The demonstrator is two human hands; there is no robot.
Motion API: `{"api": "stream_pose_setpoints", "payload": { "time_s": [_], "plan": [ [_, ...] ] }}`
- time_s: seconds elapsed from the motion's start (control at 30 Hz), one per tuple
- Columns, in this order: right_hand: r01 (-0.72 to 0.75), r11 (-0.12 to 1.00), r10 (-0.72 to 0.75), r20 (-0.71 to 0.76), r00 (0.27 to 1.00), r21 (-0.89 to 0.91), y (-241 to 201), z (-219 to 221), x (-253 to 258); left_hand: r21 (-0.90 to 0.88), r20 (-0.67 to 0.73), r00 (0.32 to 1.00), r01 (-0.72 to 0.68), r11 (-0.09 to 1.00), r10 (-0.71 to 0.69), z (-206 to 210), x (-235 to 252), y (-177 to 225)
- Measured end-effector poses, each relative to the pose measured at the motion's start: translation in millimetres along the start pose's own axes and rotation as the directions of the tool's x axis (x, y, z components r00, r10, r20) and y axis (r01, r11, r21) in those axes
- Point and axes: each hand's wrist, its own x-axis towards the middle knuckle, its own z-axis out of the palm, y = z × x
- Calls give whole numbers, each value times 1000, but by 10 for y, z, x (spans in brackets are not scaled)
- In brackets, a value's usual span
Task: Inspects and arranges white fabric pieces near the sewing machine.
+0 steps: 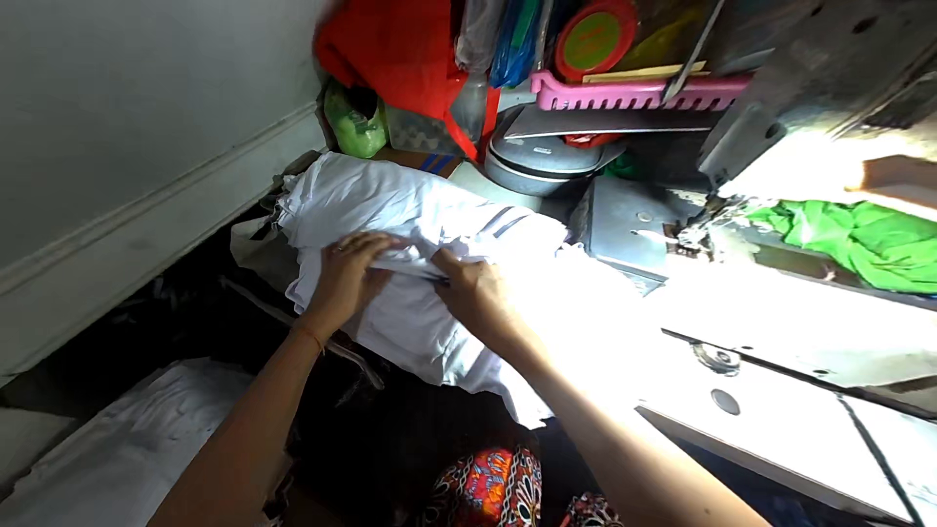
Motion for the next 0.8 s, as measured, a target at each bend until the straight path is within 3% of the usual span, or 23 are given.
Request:
{"api": "stream_pose_setpoints", "payload": {
  "time_s": [0.13, 0.23, 0.3, 0.4, 0.47, 0.53, 0.57, 0.67, 0.73, 0.8],
  "plan": [
    [-8, 998, 21, -217, 976, 62, 131, -672, 55, 140, -24, 972, 236, 962, -235, -225, 306, -356],
    [-76, 984, 132, -384, 914, 158, 275, -1083, 90, 234, 24, 966, 245, 941, -257, -336, 510, -437],
    [-157, 962, 243, -438, 865, 222, 439, -1229, 149, 299, 49, 957, 260, 918, -287, -500, 616, -19],
    [-253, 906, 405, -518, 754, 339, 732, -1304, 304, 357, -20, 966, 247, 901, -257, -632, 589, 803],
    [-293, 907, 415, -539, 733, 301, 850, -1220, 410, 341, -18, 972, 226, 912, -234, -494, 484, 1266],
    [-346, 928, 368, -478, 798, 137, 956, -1041, 479, 304, 68, 974, 184, 935, -214, -101, 336, 1549],
    [-361, 932, 349, -374, 859, 40, 991, -948, 473, 281, 114, 979, 133, 950, -171, 157, 220, 1613],
    [-211, 944, 183, -128, 975, -253, 1221, -550, 375, 220, 189, 982, -41, 975, -2, 684, -188, 1765],
    [-141, 938, 136, -37, 990, -315, 1086, -514, 235, 67, 221, 966, -149, 987, 131, 723, -483, 1841],
    [-124, 959, 127, -4, 992, -255, 883, -560, 74, -206, 307, 918, -193, 959, 251, 627, -877, 1846]
  ]
}}
